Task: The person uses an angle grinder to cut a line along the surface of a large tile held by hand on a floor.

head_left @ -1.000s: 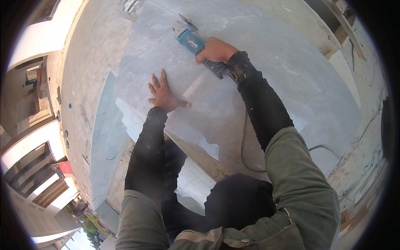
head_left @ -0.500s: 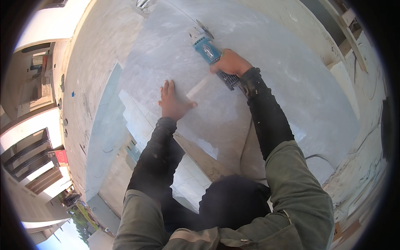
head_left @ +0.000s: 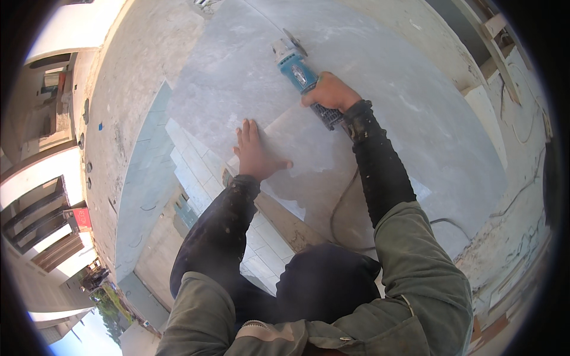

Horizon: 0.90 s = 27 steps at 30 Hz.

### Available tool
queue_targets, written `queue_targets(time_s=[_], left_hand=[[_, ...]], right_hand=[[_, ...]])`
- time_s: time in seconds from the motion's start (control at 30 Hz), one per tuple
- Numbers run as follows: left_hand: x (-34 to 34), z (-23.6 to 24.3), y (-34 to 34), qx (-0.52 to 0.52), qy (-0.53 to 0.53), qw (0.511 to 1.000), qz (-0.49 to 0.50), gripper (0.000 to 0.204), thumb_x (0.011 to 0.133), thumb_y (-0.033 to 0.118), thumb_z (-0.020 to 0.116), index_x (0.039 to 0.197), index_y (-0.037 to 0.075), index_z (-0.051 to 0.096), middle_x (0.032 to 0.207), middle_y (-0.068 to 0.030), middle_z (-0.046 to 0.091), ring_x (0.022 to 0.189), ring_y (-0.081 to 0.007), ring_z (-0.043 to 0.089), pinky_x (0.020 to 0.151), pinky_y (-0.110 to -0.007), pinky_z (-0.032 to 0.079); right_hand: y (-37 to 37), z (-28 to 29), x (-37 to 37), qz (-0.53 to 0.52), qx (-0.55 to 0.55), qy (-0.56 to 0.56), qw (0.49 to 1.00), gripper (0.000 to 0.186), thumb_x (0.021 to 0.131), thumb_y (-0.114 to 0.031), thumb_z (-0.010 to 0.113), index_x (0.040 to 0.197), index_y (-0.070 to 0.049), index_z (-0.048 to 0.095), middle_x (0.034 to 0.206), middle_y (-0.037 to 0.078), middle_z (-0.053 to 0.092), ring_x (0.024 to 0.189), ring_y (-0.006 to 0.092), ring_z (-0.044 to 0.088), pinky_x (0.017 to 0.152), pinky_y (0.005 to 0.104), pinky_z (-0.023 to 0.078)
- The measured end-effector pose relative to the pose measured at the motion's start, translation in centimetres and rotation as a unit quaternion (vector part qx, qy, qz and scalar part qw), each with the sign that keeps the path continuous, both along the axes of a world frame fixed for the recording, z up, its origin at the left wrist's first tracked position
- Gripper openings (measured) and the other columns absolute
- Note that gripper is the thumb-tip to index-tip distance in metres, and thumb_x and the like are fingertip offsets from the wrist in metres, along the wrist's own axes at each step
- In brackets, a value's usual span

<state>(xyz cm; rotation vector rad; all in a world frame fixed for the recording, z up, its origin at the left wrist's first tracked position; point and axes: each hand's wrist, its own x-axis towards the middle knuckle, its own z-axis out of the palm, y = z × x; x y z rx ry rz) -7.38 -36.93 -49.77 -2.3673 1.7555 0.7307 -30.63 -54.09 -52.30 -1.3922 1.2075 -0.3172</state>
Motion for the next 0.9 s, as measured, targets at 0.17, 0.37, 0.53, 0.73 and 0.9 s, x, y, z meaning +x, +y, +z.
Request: queue_targets(time_s=[0.17,0.37,0.53,0.73,0.9], left_hand=[[-0.4,0.0,0.2,0.014,-0.006,1.0,-0.003,0.162,0.044,0.044,0.107,0.168,0.0,0.014,0.177,-0.0228,0.013,0.164,-0.0459,0.007,0.127,-0.071,0.014],[-0.4,0.0,0.4,0.012,-0.009,1.0,-0.007,0.165,0.041,0.046,0.108,0.168,-0.001,0.013,0.176,-0.0234,0.013,0.164,-0.0456,0.007,0.127,-0.069,0.015],[-0.2,-0.1,0.9,0.0,0.002,1.0,-0.001,0.163,0.042,0.043,0.107,0.168,0.001,0.013,0.177,-0.0226,0.013,0.163,-0.0464,0.008,0.127,-0.07,0.014],[-0.8,-0.3,0.5,-0.004,0.002,1.0,-0.006,0.161,0.041,0.041,0.107,0.168,0.0,0.016,0.176,-0.0223,0.015,0.164,-0.0454,0.009,0.127,-0.07,0.015],[-0.8,-0.3,0.5,-0.003,-0.002,1.0,0.001,0.16,0.042,0.039,0.107,0.167,-0.001,0.016,0.176,-0.022,0.016,0.164,-0.0447,0.009,0.127,-0.071,0.015]], right_hand=[[0.9,-0.7,-0.4,-0.005,-0.002,-0.013,1.0,0.054,0.063,-0.028,0.088,0.094,0.014,0.074,0.091,0.028,0.075,0.084,0.0369,0.075,0.081,0.0406,0.058],[1.8,-0.8,-0.8,-0.022,-0.022,-0.004,1.0,0.051,0.062,-0.028,0.087,0.092,0.011,0.074,0.091,0.026,0.075,0.082,0.036,0.074,0.08,0.0404,0.057],[1.1,1.0,-0.1,-0.013,-0.021,-0.005,1.0,0.051,0.062,-0.028,0.087,0.093,0.011,0.075,0.09,0.024,0.075,0.079,0.0344,0.073,0.077,0.0402,0.057],[-1.9,0.0,0.9,0.003,-0.007,-0.014,1.0,0.055,0.062,-0.029,0.088,0.098,0.01,0.076,0.092,0.023,0.076,0.076,0.0333,0.073,0.075,0.04,0.058],[-3.5,0.0,2.2,0.001,-0.002,-0.009,1.0,0.059,0.064,-0.03,0.088,0.105,0.009,0.076,0.097,0.022,0.076,0.08,0.0325,0.074,0.075,0.0409,0.058]])
